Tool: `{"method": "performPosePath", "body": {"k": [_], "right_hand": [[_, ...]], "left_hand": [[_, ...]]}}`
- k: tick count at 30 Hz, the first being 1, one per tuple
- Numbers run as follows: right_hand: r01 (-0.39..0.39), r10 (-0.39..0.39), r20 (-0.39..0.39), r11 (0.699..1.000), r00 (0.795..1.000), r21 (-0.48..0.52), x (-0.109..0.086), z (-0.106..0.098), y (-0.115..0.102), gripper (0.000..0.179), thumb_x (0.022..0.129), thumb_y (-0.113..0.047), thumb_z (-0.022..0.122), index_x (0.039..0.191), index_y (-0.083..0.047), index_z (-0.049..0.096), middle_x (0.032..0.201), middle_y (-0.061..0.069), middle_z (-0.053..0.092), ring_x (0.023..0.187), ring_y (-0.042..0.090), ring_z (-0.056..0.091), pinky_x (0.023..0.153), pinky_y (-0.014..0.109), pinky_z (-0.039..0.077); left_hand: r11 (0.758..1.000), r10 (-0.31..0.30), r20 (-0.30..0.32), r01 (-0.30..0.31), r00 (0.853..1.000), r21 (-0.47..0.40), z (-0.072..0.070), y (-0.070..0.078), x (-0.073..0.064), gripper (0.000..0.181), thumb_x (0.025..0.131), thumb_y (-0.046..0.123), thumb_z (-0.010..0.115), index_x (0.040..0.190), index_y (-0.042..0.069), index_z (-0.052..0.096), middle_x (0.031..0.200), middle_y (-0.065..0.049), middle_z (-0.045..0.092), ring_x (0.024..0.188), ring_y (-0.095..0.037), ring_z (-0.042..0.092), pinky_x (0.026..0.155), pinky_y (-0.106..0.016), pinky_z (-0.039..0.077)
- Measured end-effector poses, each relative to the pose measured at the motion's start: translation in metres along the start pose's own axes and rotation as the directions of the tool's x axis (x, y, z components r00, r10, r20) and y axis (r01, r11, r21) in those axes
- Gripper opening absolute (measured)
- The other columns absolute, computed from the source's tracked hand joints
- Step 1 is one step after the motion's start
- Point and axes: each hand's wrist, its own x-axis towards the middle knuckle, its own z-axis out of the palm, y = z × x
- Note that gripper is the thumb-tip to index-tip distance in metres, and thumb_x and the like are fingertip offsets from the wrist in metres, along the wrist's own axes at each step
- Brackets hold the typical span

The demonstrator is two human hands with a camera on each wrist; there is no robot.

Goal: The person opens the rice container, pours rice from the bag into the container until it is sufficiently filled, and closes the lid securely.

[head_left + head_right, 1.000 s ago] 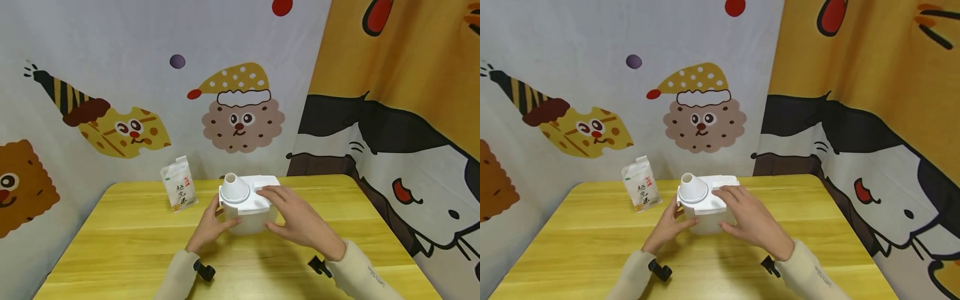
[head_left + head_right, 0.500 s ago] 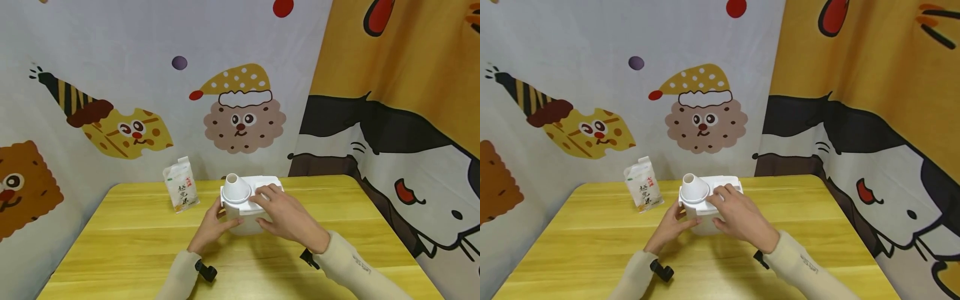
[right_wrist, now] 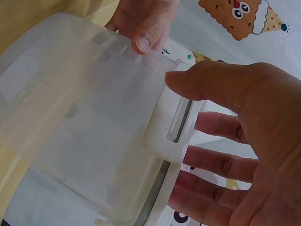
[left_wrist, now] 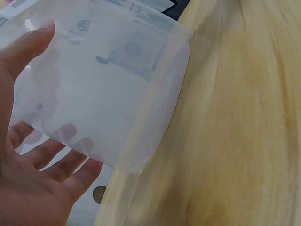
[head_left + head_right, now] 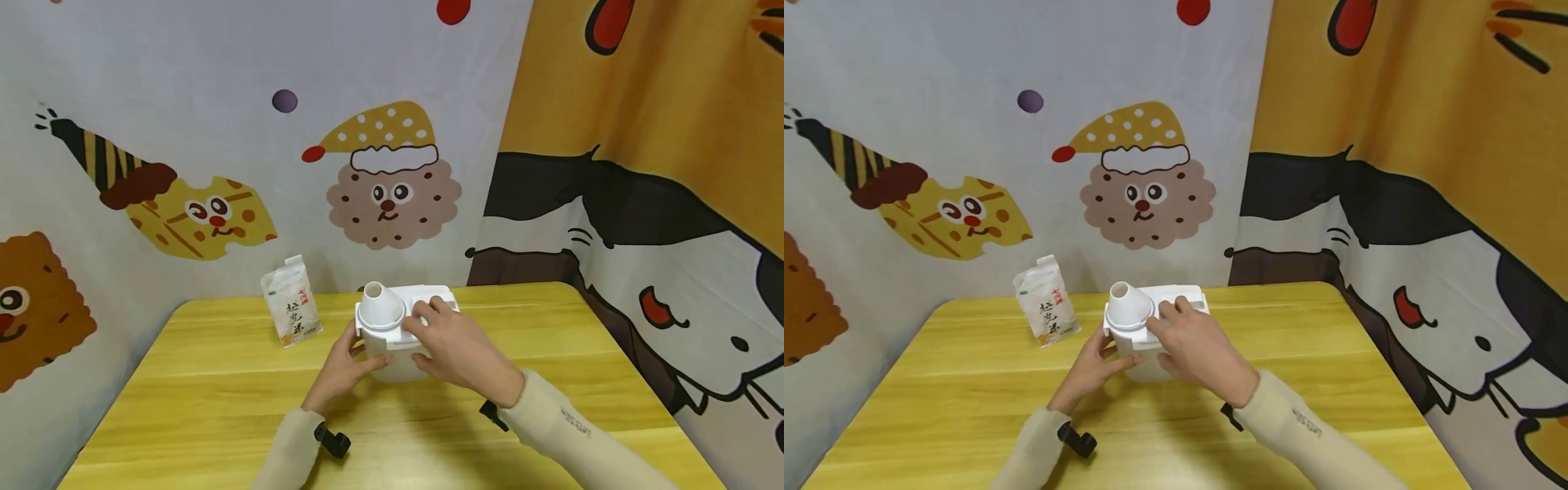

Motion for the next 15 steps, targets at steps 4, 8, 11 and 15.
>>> {"method": "performPosePath", "body": {"k": [4, 8, 11, 15], "right_hand": [[0.006, -0.006, -0.008, 0.999, 1.000, -0.041, 0.004, 0.002, -0.003, 0.047, 0.070, -0.031, 0.091, 0.108, -0.016, 0.067, 0.100, 0.004, 0.066, 0.086, 0.024, 0.060, 0.060, 0.031, 0.057], [0.006, -0.008, -0.030, 0.998, 1.000, -0.068, 0.007, 0.007, -0.005, 0.044, 0.069, -0.023, 0.089, 0.106, -0.016, 0.068, 0.094, 0.006, 0.065, 0.080, 0.024, 0.059, 0.054, 0.030, 0.055], [0.001, -0.006, -0.055, 0.996, 0.998, -0.085, 0.008, 0.009, -0.006, 0.041, 0.069, -0.020, 0.089, 0.104, -0.016, 0.069, 0.090, 0.006, 0.063, 0.077, 0.023, 0.058, 0.051, 0.030, 0.054], [0.008, -0.017, -0.092, 0.995, 0.996, -0.095, 0.009, 0.012, -0.008, 0.037, 0.070, -0.018, 0.089, 0.101, -0.016, 0.068, 0.087, 0.006, 0.062, 0.073, 0.022, 0.058, 0.050, 0.029, 0.054]], "left_hand": [[1.000, 0.000, -0.001, 0.000, 1.000, -0.011, -0.001, -0.001, 0.000, 0.088, 0.081, 0.025, 0.089, 0.152, 0.036, 0.040, 0.154, 0.005, 0.047, 0.142, -0.026, 0.046, 0.121, -0.051, 0.041], [1.000, -0.002, 0.004, 0.002, 1.000, -0.015, 0.000, -0.002, 0.001, 0.087, 0.081, 0.024, 0.089, 0.152, 0.037, 0.040, 0.154, 0.005, 0.046, 0.143, -0.026, 0.045, 0.121, -0.050, 0.041], [1.000, -0.004, 0.006, 0.004, 1.000, -0.015, 0.000, -0.003, 0.001, 0.087, 0.081, 0.025, 0.089, 0.152, 0.037, 0.040, 0.154, 0.006, 0.047, 0.143, -0.025, 0.045, 0.121, -0.050, 0.041], [1.000, -0.002, 0.003, 0.002, 1.000, -0.012, -0.001, -0.003, 0.000, 0.087, 0.082, 0.025, 0.089, 0.153, 0.036, 0.039, 0.154, 0.005, 0.047, 0.142, -0.025, 0.046, 0.120, -0.051, 0.041]]}}
